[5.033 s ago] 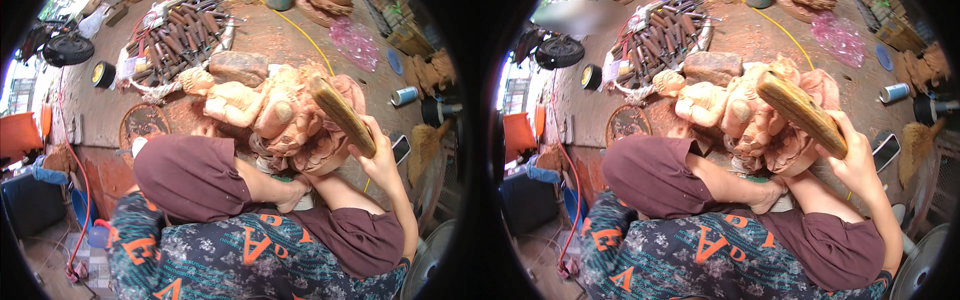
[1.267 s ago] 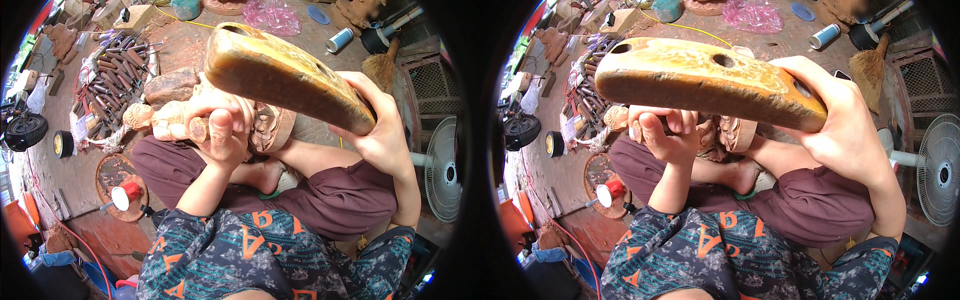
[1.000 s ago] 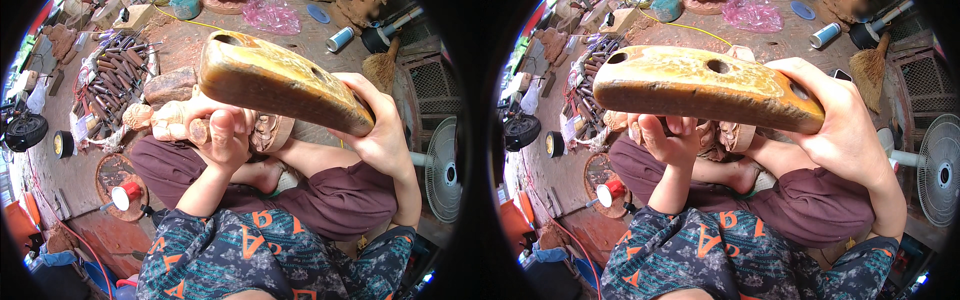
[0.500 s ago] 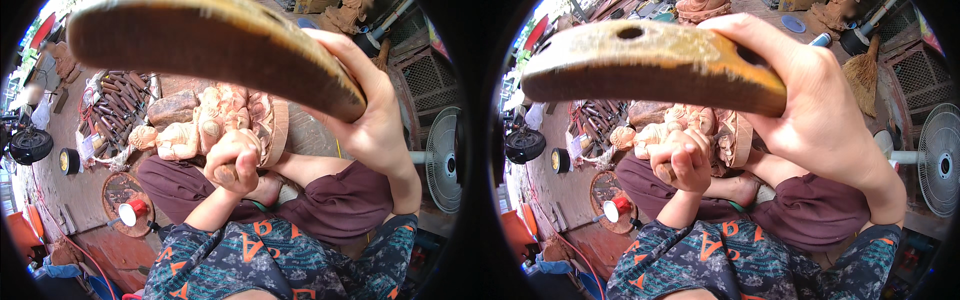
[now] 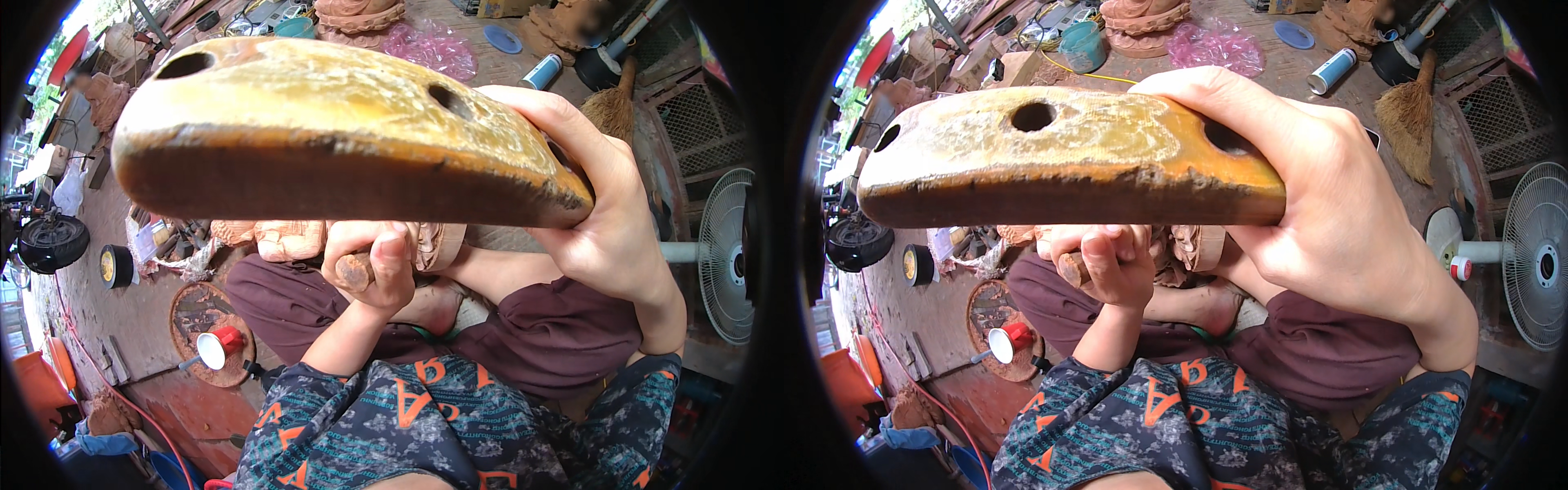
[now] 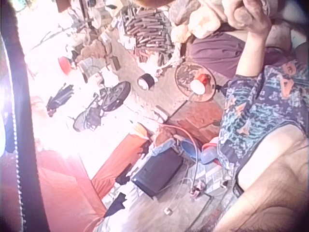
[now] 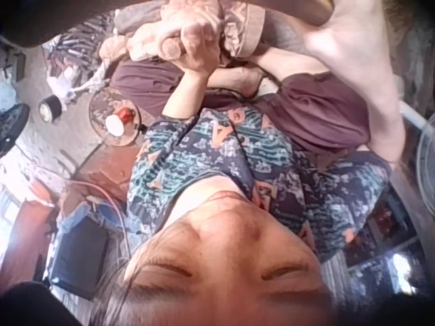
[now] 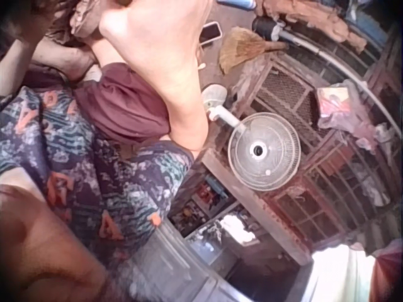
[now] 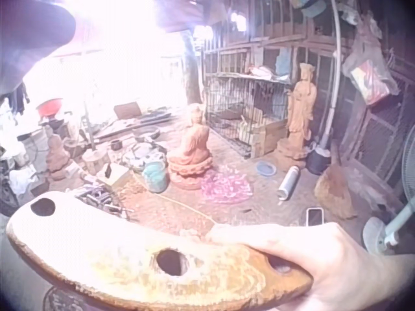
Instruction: The person carves a wooden sculpture of a reclining figure using a chisel and a wooden mallet. They repeatedly strike the chisel to shape the wood, occasionally switching tools and adjusting their grip.
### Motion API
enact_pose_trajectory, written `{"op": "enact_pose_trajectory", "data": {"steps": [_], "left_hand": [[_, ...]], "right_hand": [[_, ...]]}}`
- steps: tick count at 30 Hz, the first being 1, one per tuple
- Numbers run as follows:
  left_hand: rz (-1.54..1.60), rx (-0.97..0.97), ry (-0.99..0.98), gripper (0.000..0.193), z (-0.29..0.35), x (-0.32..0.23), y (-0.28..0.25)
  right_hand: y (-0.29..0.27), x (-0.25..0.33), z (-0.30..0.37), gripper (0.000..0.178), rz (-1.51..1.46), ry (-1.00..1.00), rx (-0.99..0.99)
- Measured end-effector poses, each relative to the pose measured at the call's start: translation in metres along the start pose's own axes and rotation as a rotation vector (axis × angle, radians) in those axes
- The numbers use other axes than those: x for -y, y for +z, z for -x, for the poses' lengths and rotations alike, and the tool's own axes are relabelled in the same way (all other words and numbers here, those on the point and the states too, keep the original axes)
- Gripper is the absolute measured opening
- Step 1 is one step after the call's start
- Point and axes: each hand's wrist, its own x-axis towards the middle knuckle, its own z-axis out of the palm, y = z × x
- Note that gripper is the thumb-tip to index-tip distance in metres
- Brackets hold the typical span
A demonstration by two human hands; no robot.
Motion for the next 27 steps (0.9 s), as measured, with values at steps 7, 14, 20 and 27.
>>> {"op": "enact_pose_trajectory", "data": {"steps": [7, 14, 20, 27], "left_hand": [[-0.856, 0.157, 0.300, 0.022, 0.000, 0.004, -0.017], [-1.277, 0.221, 0.501, 0.038, 0.017, 0.041, -0.076], [-1.525, 0.327, 0.393, 0.041, 0.027, 0.043, -0.071], [0.084, 0.096, -0.266, 0.027, -0.008, 0.027, -0.017]], "right_hand": [[-0.002, 0.002, 0.000, 0.049, 0.035, 0.059, 0.051], [-0.006, 0.016, 0.000, 0.053, 0.359, 0.114, 0.109], [-0.014, 0.030, -0.004, 0.056, 0.710, -0.016, 0.106], [-0.028, 0.034, -0.021, 0.051, 0.710, -0.052, 0.120]]}}
